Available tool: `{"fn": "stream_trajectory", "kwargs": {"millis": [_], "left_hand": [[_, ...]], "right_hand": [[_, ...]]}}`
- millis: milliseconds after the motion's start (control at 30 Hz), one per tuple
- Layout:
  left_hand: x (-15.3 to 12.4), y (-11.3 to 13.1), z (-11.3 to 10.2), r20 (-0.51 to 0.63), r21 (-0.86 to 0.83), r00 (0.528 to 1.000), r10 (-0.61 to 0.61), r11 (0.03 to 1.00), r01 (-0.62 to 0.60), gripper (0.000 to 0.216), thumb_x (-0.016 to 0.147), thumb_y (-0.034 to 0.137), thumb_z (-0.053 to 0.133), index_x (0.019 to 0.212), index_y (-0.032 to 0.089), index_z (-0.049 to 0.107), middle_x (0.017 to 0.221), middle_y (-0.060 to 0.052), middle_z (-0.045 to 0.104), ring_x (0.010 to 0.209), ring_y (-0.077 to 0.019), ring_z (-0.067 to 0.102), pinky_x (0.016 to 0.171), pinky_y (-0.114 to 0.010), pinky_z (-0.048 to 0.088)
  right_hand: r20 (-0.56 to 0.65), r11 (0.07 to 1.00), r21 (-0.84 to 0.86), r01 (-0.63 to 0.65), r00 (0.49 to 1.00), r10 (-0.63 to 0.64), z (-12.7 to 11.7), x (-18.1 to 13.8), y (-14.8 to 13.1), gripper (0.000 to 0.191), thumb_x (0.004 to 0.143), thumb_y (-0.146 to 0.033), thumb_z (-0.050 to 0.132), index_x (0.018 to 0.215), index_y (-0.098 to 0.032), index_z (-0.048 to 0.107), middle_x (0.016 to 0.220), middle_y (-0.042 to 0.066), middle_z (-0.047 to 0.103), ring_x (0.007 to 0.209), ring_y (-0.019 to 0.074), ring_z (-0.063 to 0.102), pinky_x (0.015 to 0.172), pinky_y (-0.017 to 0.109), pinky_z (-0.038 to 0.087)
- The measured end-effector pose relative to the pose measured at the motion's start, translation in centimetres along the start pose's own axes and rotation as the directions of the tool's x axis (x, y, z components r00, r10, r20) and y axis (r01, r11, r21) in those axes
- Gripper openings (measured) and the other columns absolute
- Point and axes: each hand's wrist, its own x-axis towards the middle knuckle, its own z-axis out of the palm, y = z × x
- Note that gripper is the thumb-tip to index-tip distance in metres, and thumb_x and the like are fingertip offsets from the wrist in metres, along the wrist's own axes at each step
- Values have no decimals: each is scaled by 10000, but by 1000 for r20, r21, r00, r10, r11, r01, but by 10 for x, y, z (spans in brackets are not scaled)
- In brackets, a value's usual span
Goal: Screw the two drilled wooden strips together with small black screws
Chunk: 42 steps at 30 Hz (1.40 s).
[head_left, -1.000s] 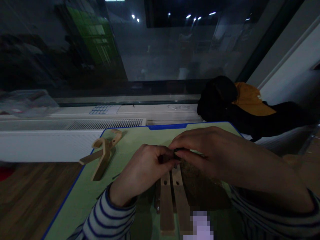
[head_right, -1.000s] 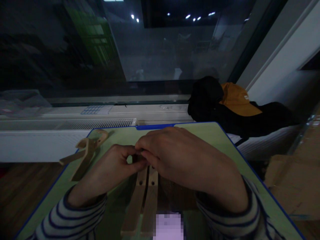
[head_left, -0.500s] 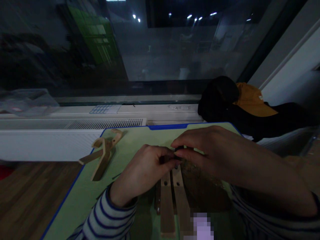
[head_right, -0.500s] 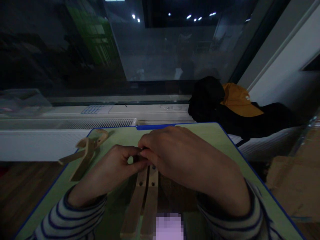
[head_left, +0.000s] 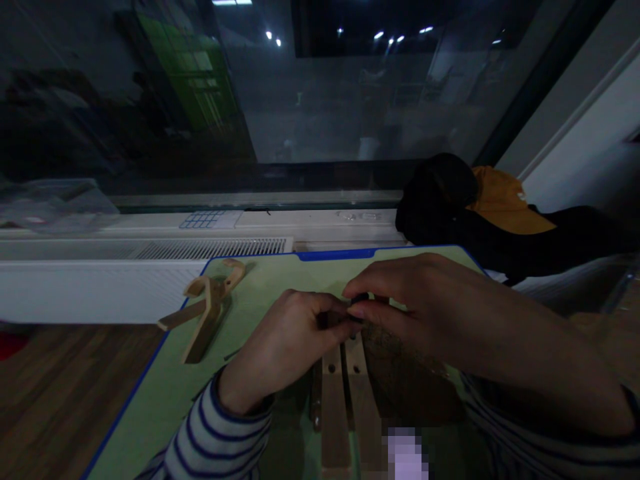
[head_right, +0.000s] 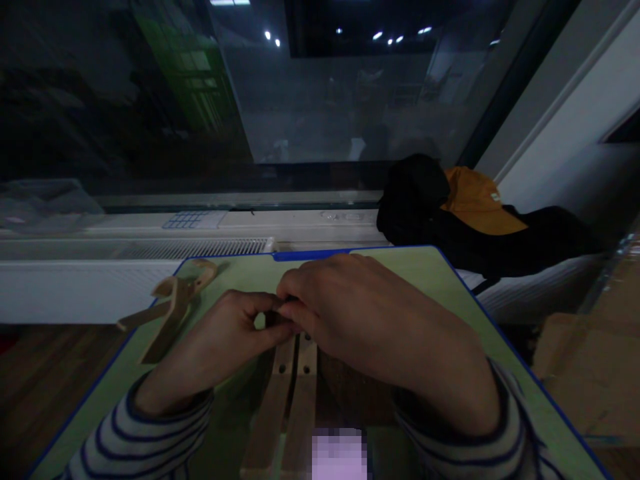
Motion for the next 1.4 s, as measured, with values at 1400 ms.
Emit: {"fn": "stream_trajectory", "kwargs": {"millis": [1400], "left_hand": [[0,-2,2,46,28,997,65,997,-66,152,815,234,538,746,190,666,585,56,587,531,-91,530,515,-201,352]], "right_hand": [[-34,996,-91,-18,999,15,3,-3,0,147,877,-322,484,947,-288,608,820,-55,659,715,147,598,629,284,419]]}}
